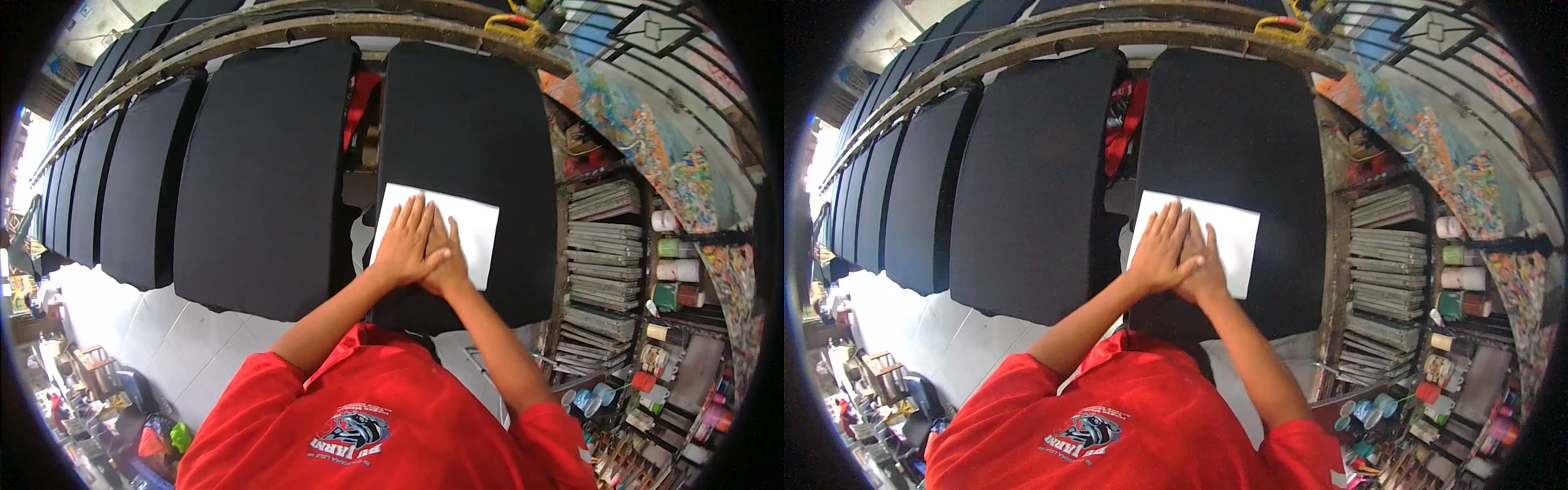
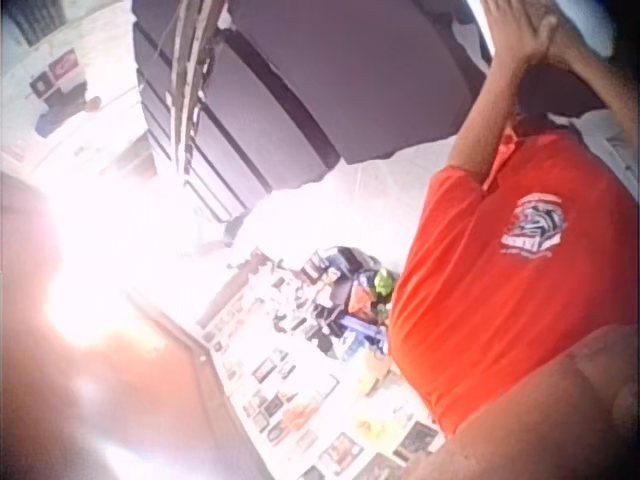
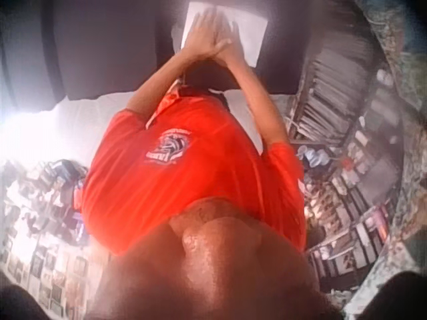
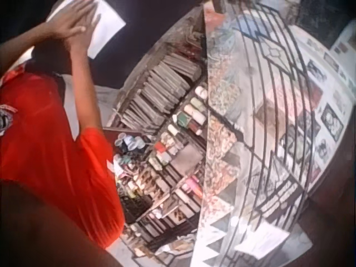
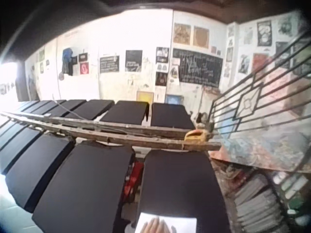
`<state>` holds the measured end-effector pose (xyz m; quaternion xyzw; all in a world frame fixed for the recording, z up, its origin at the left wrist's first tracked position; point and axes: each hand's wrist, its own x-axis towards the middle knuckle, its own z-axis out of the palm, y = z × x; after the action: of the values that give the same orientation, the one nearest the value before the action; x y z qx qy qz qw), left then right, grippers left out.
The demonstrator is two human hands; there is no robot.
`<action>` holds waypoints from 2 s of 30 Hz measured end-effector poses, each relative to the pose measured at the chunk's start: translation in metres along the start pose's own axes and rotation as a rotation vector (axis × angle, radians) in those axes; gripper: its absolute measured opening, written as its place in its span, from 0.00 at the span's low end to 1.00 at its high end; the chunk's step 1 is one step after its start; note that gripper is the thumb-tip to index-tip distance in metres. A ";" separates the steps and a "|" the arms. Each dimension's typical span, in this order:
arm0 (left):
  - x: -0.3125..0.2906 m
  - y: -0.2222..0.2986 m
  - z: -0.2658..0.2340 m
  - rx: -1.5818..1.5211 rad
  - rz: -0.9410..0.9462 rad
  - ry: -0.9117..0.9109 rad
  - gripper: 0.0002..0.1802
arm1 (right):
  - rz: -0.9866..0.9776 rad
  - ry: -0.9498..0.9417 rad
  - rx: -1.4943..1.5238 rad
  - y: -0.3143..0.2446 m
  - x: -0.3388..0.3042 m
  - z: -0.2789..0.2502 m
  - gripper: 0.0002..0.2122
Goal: The person positions a black garment on a printing board, retrieves a paper design from a bin, aligns it on the garment, and then mixes white ink in a container at a separate station before lifting a silkscreen frame.
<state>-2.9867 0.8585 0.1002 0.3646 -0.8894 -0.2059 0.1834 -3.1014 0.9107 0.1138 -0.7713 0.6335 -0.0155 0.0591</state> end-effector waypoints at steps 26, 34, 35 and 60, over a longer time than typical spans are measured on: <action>-0.030 0.161 0.097 -0.043 0.021 -0.054 0.51 | 0.077 0.078 0.192 0.084 -0.175 -0.003 0.33; 0.012 0.187 0.115 -0.053 0.094 -0.060 0.50 | 0.143 0.093 0.073 0.124 -0.188 -0.008 0.36; 0.027 0.185 0.116 -0.065 0.107 -0.051 0.50 | 0.149 0.113 0.051 0.135 -0.179 -0.008 0.36; 0.340 0.028 0.131 0.101 0.252 0.202 0.44 | 0.150 0.257 -0.082 0.320 0.106 -0.004 0.31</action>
<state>-3.2925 0.6609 0.0632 0.2776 -0.9145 -0.0985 0.2775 -3.3930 0.7461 0.0773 -0.7152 0.6918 -0.0838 -0.0528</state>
